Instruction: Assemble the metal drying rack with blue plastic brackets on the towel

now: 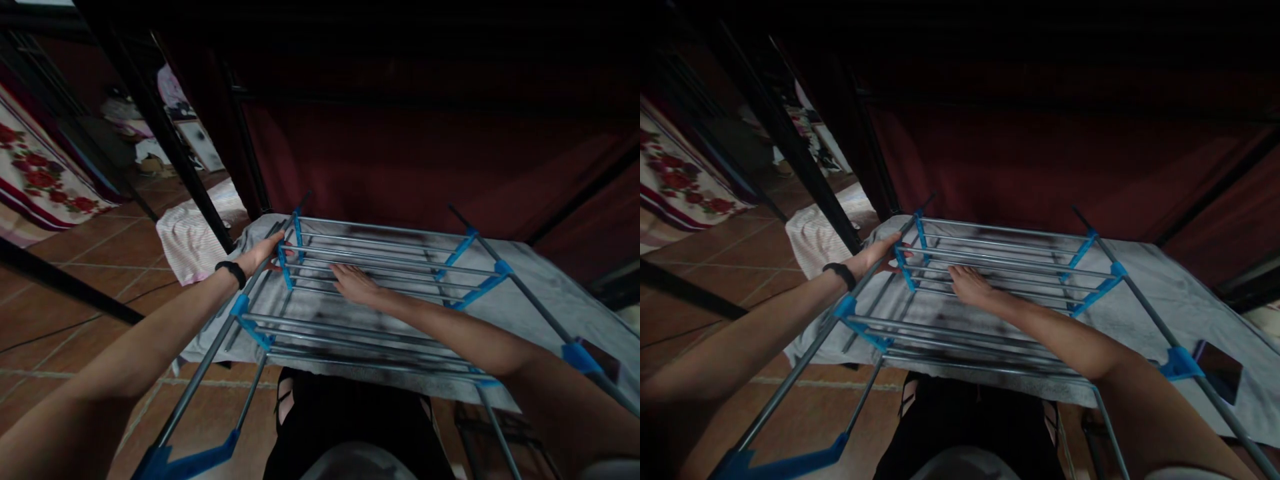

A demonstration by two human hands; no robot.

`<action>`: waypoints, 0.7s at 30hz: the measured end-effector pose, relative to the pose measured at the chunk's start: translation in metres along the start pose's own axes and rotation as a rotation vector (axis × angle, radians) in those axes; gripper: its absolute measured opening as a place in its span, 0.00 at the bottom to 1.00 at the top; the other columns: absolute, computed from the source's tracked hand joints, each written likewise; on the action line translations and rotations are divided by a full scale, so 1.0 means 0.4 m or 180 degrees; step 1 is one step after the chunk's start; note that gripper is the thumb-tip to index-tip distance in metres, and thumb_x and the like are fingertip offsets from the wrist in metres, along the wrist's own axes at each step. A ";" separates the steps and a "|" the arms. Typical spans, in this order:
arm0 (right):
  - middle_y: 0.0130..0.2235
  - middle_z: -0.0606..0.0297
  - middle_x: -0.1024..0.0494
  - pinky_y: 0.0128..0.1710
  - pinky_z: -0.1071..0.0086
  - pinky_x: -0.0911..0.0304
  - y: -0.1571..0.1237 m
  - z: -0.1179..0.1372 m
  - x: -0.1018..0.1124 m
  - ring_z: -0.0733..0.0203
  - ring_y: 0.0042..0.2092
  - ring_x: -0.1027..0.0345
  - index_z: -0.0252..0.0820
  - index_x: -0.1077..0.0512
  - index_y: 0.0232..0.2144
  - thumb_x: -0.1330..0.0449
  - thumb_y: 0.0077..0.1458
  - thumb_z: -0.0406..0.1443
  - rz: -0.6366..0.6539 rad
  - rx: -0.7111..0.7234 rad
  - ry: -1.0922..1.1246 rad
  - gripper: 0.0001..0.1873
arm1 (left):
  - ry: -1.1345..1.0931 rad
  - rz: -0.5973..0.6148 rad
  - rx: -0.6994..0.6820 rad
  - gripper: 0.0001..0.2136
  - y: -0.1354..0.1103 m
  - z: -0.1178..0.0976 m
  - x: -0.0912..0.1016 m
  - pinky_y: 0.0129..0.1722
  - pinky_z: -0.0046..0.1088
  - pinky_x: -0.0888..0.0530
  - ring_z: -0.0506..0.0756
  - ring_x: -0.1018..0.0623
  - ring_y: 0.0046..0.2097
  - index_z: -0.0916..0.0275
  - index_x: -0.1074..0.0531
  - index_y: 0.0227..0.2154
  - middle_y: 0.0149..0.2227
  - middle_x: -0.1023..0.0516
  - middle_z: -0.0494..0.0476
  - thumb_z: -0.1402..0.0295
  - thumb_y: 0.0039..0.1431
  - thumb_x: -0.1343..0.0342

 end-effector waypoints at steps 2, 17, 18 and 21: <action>0.60 0.50 0.33 0.58 0.57 0.42 0.056 0.032 -0.007 0.50 0.59 0.36 0.39 0.43 0.62 0.52 0.63 0.35 0.0087 -0.0056 0.0064 0.25 | 0.0007 0.0013 -0.0025 0.24 0.006 0.005 0.002 0.32 0.37 0.26 0.64 0.21 0.38 0.62 0.28 0.36 0.29 0.23 0.62 0.43 0.53 0.45; 0.59 0.55 0.30 0.51 0.63 0.36 0.297 0.180 -0.044 0.53 0.55 0.31 0.42 0.36 0.57 0.54 0.66 0.45 0.0171 -0.0148 0.0307 0.22 | 0.0118 0.0050 -0.0097 0.25 0.010 0.012 0.000 0.32 0.36 0.26 0.65 0.24 0.46 0.58 0.26 0.35 0.38 0.21 0.63 0.41 0.53 0.49; 0.58 0.55 0.29 0.51 0.64 0.36 0.298 0.179 -0.044 0.53 0.55 0.31 0.42 0.35 0.56 0.54 0.67 0.45 0.0198 -0.0150 0.0299 0.22 | 0.0128 0.0048 -0.0100 0.25 0.006 0.010 -0.002 0.32 0.36 0.26 0.65 0.24 0.46 0.59 0.26 0.36 0.38 0.21 0.63 0.41 0.54 0.49; 0.56 0.57 0.26 0.51 0.65 0.37 0.301 0.171 -0.043 0.54 0.54 0.30 0.44 0.33 0.56 0.53 0.66 0.45 0.0307 -0.0177 0.0271 0.22 | 0.0177 0.0031 -0.0095 0.25 -0.006 0.004 -0.006 0.30 0.36 0.28 0.65 0.24 0.44 0.60 0.26 0.37 0.38 0.21 0.65 0.42 0.56 0.51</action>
Point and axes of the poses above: each hand's wrist, its own y-axis towards the middle knuckle, its own x-axis out of the back of the hand, z = x × y, the point moved 5 cm from there along y, towards the middle knuckle
